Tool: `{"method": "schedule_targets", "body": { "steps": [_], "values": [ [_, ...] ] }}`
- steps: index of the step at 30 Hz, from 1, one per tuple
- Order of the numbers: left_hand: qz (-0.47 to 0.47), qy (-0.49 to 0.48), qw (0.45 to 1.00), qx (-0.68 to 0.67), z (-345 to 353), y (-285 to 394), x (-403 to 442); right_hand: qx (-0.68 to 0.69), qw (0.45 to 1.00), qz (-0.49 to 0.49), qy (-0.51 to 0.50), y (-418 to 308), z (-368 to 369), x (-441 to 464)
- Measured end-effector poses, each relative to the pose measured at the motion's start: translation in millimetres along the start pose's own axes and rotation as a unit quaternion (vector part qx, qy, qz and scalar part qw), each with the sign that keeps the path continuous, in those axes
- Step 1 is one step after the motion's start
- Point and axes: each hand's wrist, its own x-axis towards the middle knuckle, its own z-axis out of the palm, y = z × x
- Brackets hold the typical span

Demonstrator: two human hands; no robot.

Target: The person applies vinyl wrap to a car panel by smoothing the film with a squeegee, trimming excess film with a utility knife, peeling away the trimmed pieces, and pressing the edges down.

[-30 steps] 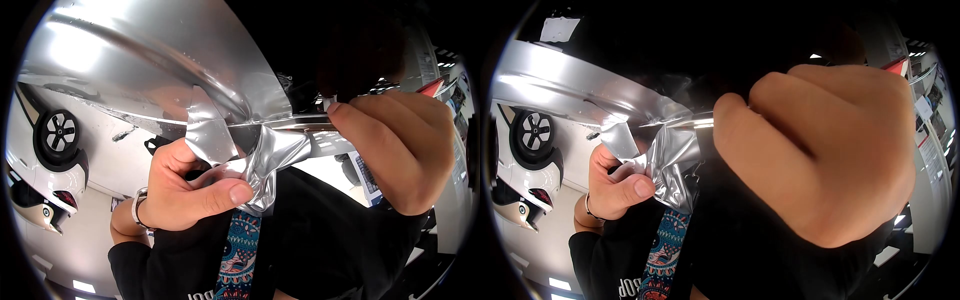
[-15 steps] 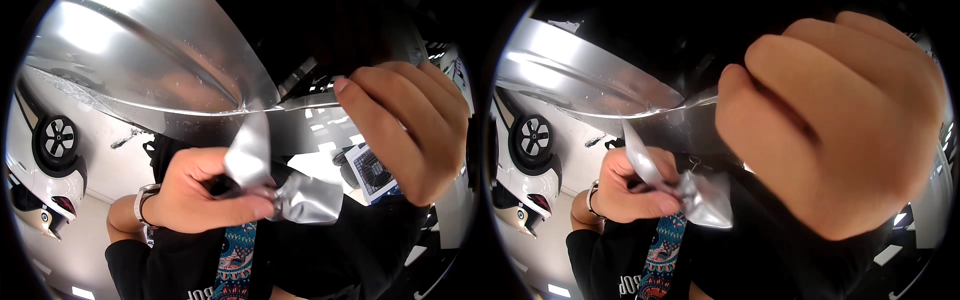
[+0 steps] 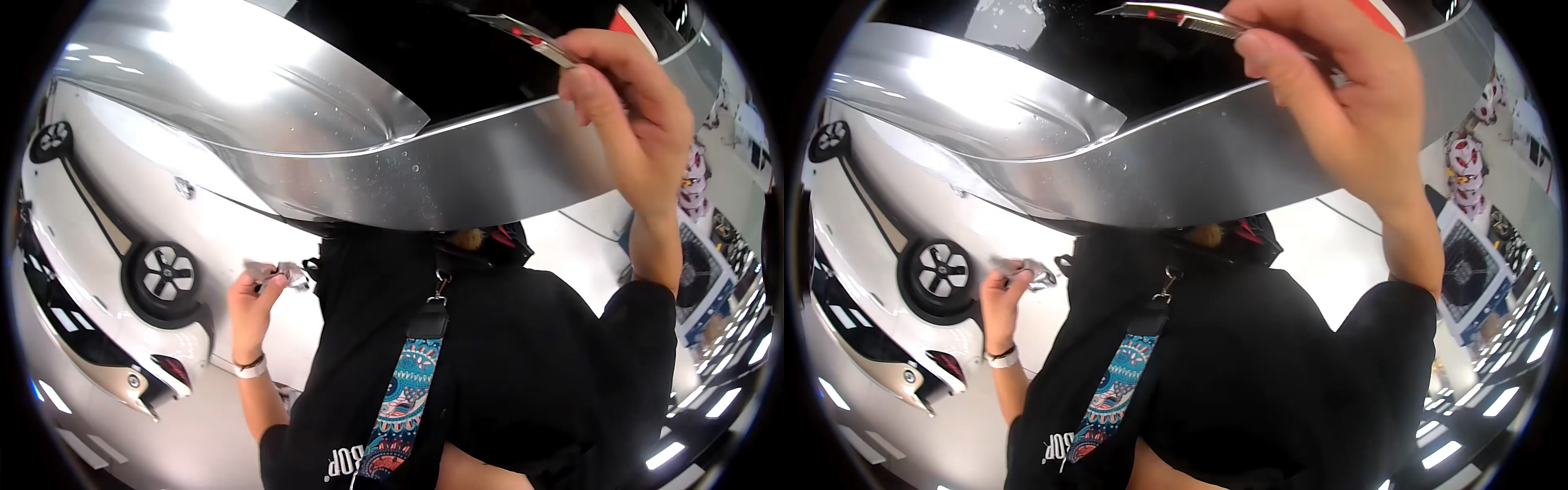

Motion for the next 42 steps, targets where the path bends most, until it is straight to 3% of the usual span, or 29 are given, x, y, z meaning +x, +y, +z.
{"method": "schedule_targets", "body": {
  "steps": [1,3,4,5,6,7,9,11,13,15,18,20,24,26,37,42],
  "values": [
    [-0.138,0.033,0.989,0.037,-22,-37,-1,-0.010,0.999,0.033,0.024,-4,10,-5],
    [-0.161,0.059,0.930,0.326,-60,-123,-12,0.073,0.991,0.093,0.059,-5,25,-13],
    [-0.164,0.065,0.819,0.546,-50,-119,-23,0.081,0.987,0.111,0.080,-3,33,-16],
    [-0.160,0.070,0.658,0.733,-39,-114,-30,0.088,0.985,0.111,0.096,0,42,-19],
    [0.026,0.036,0.729,0.683,-48,-94,-23,0.126,0.980,0.101,0.117,5,48,-22],
    [0.124,0.049,0.793,0.594,-47,-78,-9,0.162,0.973,0.088,0.137,10,55,-23],
    [0.194,0.042,0.882,0.427,0,27,17,0.193,0.960,0.079,0.188,25,66,-12],
    [0.426,0.048,0.807,0.407,41,101,28,0.255,0.936,0.065,0.234,30,74,-10],
    [0.549,0.039,0.727,0.411,63,147,37,0.296,0.912,0.068,0.274,25,83,-16],
    [0.622,0.031,0.656,0.427,74,179,66,0.228,0.928,0.073,0.286,32,89,-17],
    [0.643,-0.023,0.602,0.473,85,211,127,0.150,0.942,0.020,0.298,61,107,-7],
    [0.693,-0.084,0.500,0.513,86,228,152,0.143,0.939,0.011,0.312,65,112,-1],
    [0.684,-0.136,0.447,0.561,91,246,162,0.176,0.930,0.042,0.320,62,106,5],
    [0.724,-0.133,0.399,0.547,97,247,168,0.161,0.934,0.041,0.316,63,98,1],
    [0.738,-0.178,0.348,0.550,118,254,173,0.140,0.928,0.007,0.344,66,89,-5],
    [0.736,-0.206,0.355,0.538,121,262,176,0.094,0.953,0.094,0.271,38,95,-6]
  ]
}}
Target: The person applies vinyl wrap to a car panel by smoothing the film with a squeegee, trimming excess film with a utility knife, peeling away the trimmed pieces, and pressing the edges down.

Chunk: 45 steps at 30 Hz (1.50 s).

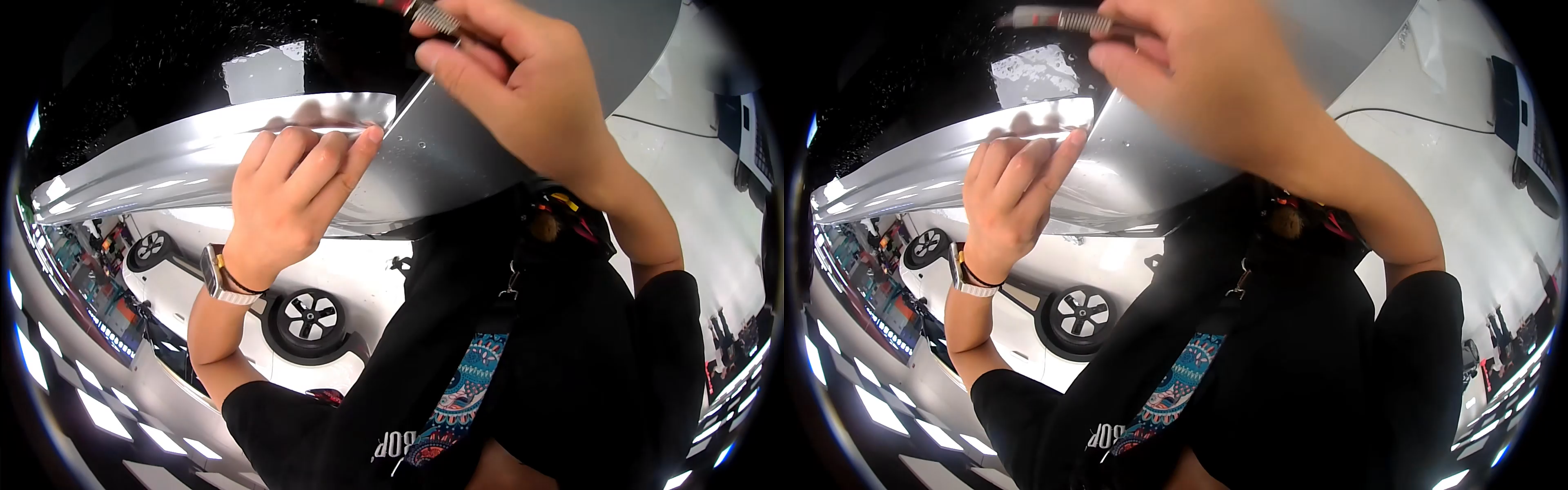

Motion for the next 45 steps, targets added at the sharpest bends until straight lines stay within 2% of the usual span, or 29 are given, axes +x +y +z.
{"method": "schedule_targets", "body": {
  "steps": [3,6,9,11,12,17,19,23,25,31,33,34,36,40,42,43,45],
  "values": [
    [-0.002,0.036,0.999,0.009,1,-1,-6,-0.051,0.998,0.039,-0.020,-17,17,-11],
    [-0.003,0.064,0.998,0.020,6,1,-21,-0.095,0.995,0.024,-0.004,-29,39,-27],
    [-0.021,0.054,0.998,0.038,10,8,-29,-0.022,0.994,0.103,-0.015,-45,45,-43],
    [-0.022,0.062,0.997,0.041,13,9,-32,0.093,0.974,0.207,-0.023,-52,48,-50],
    [-0.023,0.065,0.997,0.040,14,9,-32,0.126,0.967,0.218,-0.024,-52,52,-52],
    [-0.007,0.098,0.995,0.023,8,8,-29,0.091,0.975,0.202,-0.011,-59,65,-55],
    [-0.009,0.106,0.994,0.020,9,10,-30,0.039,0.989,0.140,0.015,-53,71,-54],
    [-0.015,0.102,0.995,0.010,7,14,-31,-0.022,0.984,0.175,-0.025,-52,73,-42],
    [-0.015,0.105,0.994,0.015,6,15,-32,-0.021,0.992,0.121,0.008,-45,78,-40],
    [-0.011,0.117,0.993,0.022,12,15,-34,-0.026,0.997,0.078,-0.003,-38,73,-26],
    [-0.011,0.116,0.993,0.020,12,13,-34,-0.034,0.999,0.019,-0.007,-34,73,-23],
    [-0.012,0.112,0.993,0.016,11,13,-34,-0.034,0.999,0.020,-0.007,-37,71,-21],
    [-0.013,0.108,0.994,0.011,12,12,-34,-0.057,0.993,0.085,-0.060,-42,65,-16],
    [-0.013,0.114,0.993,0.022,15,17,-31,-0.061,0.995,0.053,-0.053,-38,61,-22],
    [-0.013,0.113,0.993,0.023,15,16,-31,-0.102,0.985,0.114,-0.084,-44,56,-18],
    [-0.015,0.114,0.993,0.016,15,15,-30,-0.101,0.985,0.115,-0.084,-43,57,-18],
    [-0.018,0.114,0.993,0.007,14,15,-29,-0.001,0.998,0.064,-0.012,-39,59,-18]
  ]
}}
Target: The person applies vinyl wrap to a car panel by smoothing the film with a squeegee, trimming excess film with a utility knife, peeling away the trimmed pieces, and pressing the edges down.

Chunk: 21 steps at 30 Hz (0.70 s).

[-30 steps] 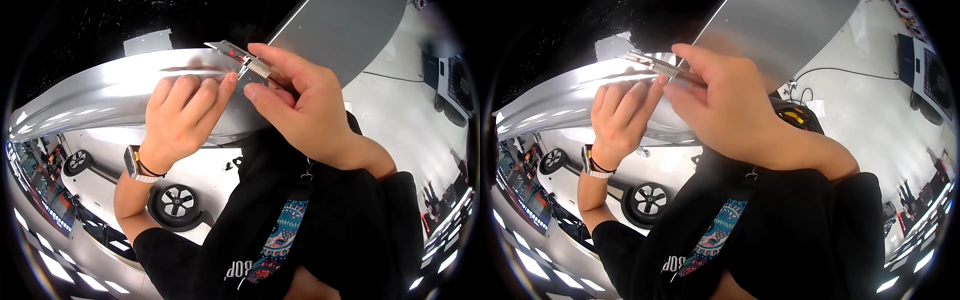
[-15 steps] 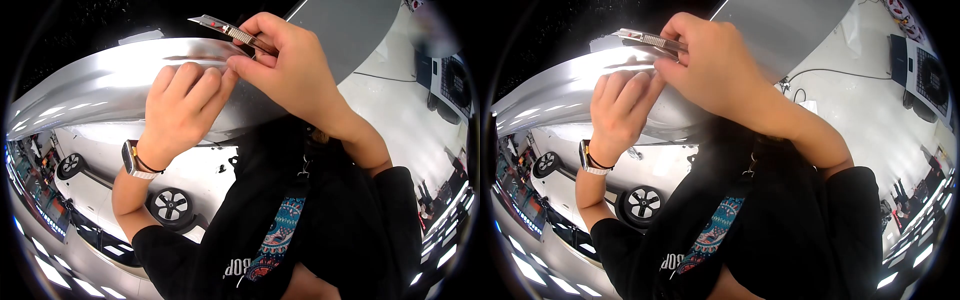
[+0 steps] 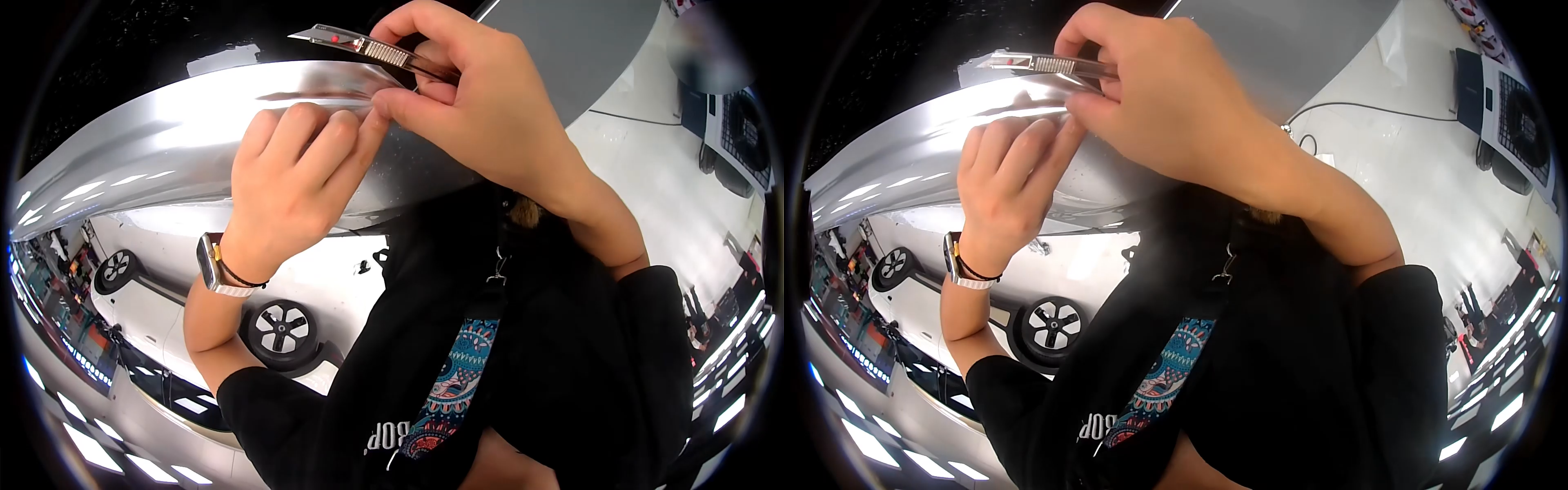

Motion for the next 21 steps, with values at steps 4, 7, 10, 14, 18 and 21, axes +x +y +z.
{"method": "schedule_targets", "body": {
  "steps": [4,7,10,14,18,21],
  "values": [
    [-0.001,0.005,1.000,0.001,2,-2,-1,-0.041,0.995,0.071,-0.059,-5,-4,2],
    [-0.001,0.008,1.000,0.002,1,-2,1,-0.054,0.993,0.069,-0.085,-4,-6,5],
    [-0.005,0.008,1.000,0.001,3,-4,-1,-0.063,0.993,0.034,-0.097,-1,-4,8],
    [-0.001,0.010,1.000,0.009,3,-2,-1,-0.054,0.991,0.042,-0.114,-6,-8,6],
    [-0.001,0.013,1.000,0.011,4,-3,-2,-0.070,0.986,0.083,-0.125,-6,-12,9],
    [0.007,0.026,0.999,0.022,5,-4,-2,-0.004,0.993,0.008,-0.117,-12,-19,13]
  ]
}}
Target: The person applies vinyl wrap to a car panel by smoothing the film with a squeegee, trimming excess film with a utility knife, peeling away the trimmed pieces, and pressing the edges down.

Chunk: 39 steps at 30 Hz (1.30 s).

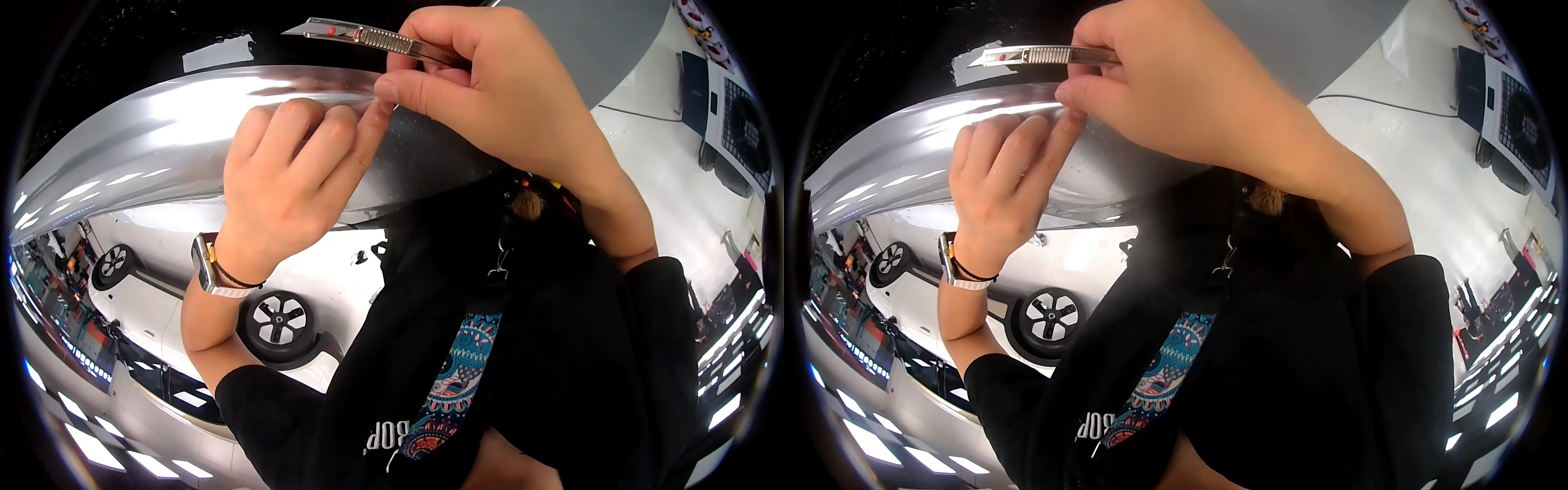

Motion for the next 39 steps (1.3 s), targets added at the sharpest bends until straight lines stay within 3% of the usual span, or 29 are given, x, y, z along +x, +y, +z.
{"method": "schedule_targets", "body": {
  "steps": [1,4,13,19,23,25,26,29,30,37,39],
  "values": [
    [-0.003,-0.007,1.000,-0.004,-2,0,1,0.020,0.999,-0.027,0.003,-3,-3,2],
    [-0.005,-0.013,1.000,-0.006,2,-1,1,-0.059,0.997,0.041,-0.026,-8,-6,5],
    [-0.016,-0.068,0.997,-0.019,-2,-1,14,-0.137,0.987,-0.049,0.063,6,-5,3],
    [-0.036,-0.111,0.991,-0.061,-5,1,26,-0.090,0.993,-0.063,0.046,12,-19,-1],
    [-0.106,-0.184,0.971,-0.111,-19,4,34,0.018,0.997,0.063,0.029,4,-34,-2],
    [-0.107,-0.161,0.976,-0.096,-12,5,34,0.034,0.993,0.109,0.036,8,-43,-2],
    [-0.108,-0.135,0.982,-0.082,-8,5,33,0.112,0.985,0.128,0.008,12,-49,-2],
    [-0.098,-0.122,0.986,-0.056,-5,4,36,0.071,0.984,0.108,0.122,20,-14,-16],
    [-0.097,-0.123,0.986,-0.056,-6,2,37,-0.008,0.993,0.053,0.104,19,-16,-13],
    [-0.072,-0.102,0.992,0.028,0,7,24,-0.047,0.986,-0.099,0.128,41,1,-15],
    [-0.041,-0.040,0.997,0.051,15,8,12,-0.062,0.974,-0.150,0.157,51,13,-23]
  ]
}}
